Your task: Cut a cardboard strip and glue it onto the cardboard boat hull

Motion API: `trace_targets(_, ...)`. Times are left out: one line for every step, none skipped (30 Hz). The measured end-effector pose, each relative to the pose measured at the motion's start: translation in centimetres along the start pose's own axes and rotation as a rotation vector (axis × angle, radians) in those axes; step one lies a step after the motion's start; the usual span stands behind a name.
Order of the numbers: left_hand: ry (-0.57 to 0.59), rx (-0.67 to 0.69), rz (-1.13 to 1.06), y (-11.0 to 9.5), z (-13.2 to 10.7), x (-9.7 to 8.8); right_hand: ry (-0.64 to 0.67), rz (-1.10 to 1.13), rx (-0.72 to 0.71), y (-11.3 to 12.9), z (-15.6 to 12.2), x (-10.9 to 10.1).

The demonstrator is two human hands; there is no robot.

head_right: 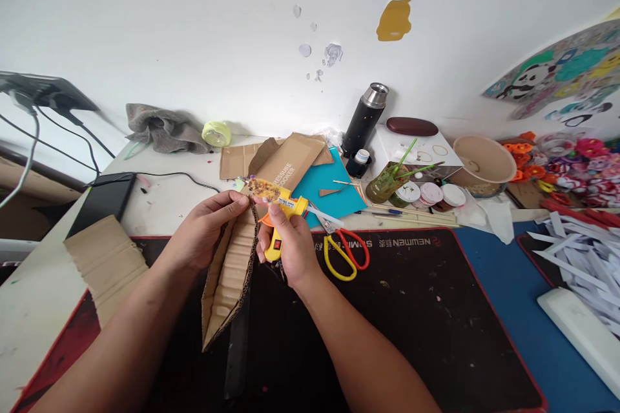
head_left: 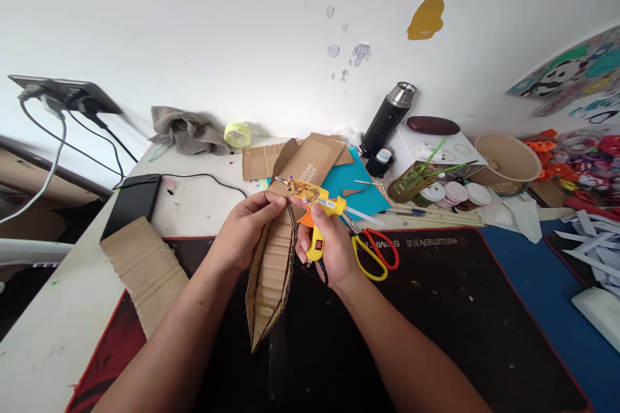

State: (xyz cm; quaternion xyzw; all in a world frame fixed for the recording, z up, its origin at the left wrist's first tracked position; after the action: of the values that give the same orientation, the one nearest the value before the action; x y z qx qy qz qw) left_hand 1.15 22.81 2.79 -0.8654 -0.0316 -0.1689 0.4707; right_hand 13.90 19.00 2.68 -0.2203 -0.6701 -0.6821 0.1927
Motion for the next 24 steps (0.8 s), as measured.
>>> trace_targets(-0.006,0.001,-0.004,0.0,0.0,0.0,0.0,0.0,0.0,0.0,0.0,0.0)
trace_targets(-0.012,0.005,-0.011,0.0,0.0,-0.1,-0.001,0.0,0.0,0.0,0.0,0.0)
trace_targets(-0.019,0.011,-0.019,-0.1,0.0,-0.2,-0.001,-0.002,0.002,0.0,0.0,0.0)
trace_targets(-0.024,0.018,-0.029,-0.1,0.0,-0.3,0.002,-0.003,0.004,0.0,0.0,0.0)
trace_targets(-0.028,0.024,-0.04,-0.1,0.1,-0.3,0.006,-0.005,0.005,-0.1,0.0,0.0)
trace_targets(-0.03,0.029,-0.048,-0.1,0.1,-0.4,0.01,-0.006,0.006,-0.1,0.0,0.0)
trace_targets(-0.029,0.032,-0.056,0.0,0.2,-0.4,0.015,-0.008,0.008,-0.2,-0.1,0.1)
trace_targets(-0.028,0.033,-0.063,0.0,0.2,-0.4,0.018,-0.008,0.01,-0.2,-0.1,0.1)
trace_targets(-0.027,0.032,-0.073,0.1,0.2,-0.4,0.021,-0.008,0.01,-0.3,-0.1,0.1)
trace_targets(-0.023,0.028,-0.085,0.1,0.3,-0.4,0.022,-0.007,0.009,-0.3,-0.1,0.1)
trace_targets(-0.016,0.021,-0.1,0.2,0.3,-0.4,0.023,-0.005,0.009,-0.4,-0.1,0.1)
trace_targets(-0.006,0.009,-0.118,0.4,0.3,-0.3,0.025,-0.004,0.009,-0.4,-0.1,0.1)
trace_targets(0.005,-0.006,-0.138,0.5,0.4,-0.2,0.027,-0.002,0.011,-0.4,-0.1,0.1)
trace_targets(0.018,-0.023,-0.162,0.7,0.5,-0.2,0.03,-0.001,0.014,-0.5,-0.1,0.2)
trace_targets(0.028,-0.042,-0.187,0.9,0.6,-0.1,0.032,0.0,0.018,-0.5,-0.1,0.2)
trace_targets(0.034,-0.062,-0.212,1.2,0.7,-0.2,0.033,0.001,0.022,-0.5,-0.1,0.2)
trace_targets(0.035,-0.085,-0.235,1.5,0.8,-0.3,0.033,0.0,0.023,-0.5,-0.1,0.2)
trace_targets(0.032,-0.111,-0.253,1.8,0.9,-0.4,0.034,0.001,0.023,-0.5,-0.1,0.2)
trace_targets(0.032,-0.138,-0.267,2.2,1.1,-0.5,0.034,0.001,0.023,-0.4,-0.1,0.2)
trace_targets(0.038,-0.166,-0.277,2.5,1.2,-0.5,0.034,0.001,0.023,-0.4,-0.1,0.2)
trace_targets(0.053,-0.193,-0.285,2.8,1.3,-0.4,0.032,0.001,0.023,-0.4,-0.2,0.2)
trace_targets(0.078,-0.219,-0.295,3.0,1.3,-0.3,0.028,0.001,0.024,-0.4,-0.2,0.2)
trace_targets(0.108,-0.244,-0.306,3.2,1.3,0.0,0.021,0.0,0.025,-0.3,-0.1,0.1)
trace_targets(0.138,-0.264,-0.319,3.3,1.3,0.2,0.013,-0.003,0.025,-0.3,-0.1,0.0)
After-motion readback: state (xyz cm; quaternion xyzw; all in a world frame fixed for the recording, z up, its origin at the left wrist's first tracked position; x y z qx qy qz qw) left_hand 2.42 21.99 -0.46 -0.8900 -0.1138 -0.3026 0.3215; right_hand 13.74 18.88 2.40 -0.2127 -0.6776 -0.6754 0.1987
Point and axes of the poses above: each hand's wrist, its own z-axis towards the middle knuckle, its own x-axis out of the palm, y = z × x, the point moved 10 cm from there along z, towards the middle knuckle, and after that the axes turned 11 degrees about -x, right-handed, at the moved point
